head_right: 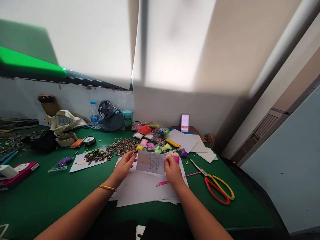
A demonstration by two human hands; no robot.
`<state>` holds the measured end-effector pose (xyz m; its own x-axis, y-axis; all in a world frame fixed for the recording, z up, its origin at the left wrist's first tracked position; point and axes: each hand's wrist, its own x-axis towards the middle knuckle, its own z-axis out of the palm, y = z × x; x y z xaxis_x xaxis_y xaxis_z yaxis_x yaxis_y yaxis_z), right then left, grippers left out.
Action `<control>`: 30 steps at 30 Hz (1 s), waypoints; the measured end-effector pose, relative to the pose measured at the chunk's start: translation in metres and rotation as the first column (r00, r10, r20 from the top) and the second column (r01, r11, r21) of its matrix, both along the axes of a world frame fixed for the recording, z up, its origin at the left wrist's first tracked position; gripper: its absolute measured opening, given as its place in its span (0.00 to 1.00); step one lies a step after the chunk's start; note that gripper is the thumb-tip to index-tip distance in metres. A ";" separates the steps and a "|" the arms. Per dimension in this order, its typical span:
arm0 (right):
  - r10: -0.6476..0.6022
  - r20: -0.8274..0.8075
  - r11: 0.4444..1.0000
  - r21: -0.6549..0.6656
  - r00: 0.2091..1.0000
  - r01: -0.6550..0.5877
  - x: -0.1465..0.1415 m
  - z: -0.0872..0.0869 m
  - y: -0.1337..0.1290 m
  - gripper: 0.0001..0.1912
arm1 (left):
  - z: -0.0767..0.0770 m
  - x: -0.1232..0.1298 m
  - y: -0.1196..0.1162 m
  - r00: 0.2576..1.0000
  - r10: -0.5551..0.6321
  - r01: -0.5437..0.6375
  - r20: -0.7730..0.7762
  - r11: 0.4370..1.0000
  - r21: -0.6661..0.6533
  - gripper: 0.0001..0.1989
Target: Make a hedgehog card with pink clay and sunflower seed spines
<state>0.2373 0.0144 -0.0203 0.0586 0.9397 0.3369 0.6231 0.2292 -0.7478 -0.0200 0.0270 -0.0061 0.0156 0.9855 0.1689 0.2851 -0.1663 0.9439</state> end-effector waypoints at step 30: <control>0.055 -0.372 0.996 -0.041 0.926 -0.076 0.001 -0.013 -0.007 0.20 | -0.001 0.010 -0.016 0.996 -0.085 0.082 -0.033 0.992 -0.094 0.23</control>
<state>0.2378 0.0074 -0.0333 0.1073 0.9617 0.2523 0.2842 0.2135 -0.9347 -0.0103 0.0113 -0.0067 0.1027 0.9919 0.0748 0.3087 -0.1033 0.9455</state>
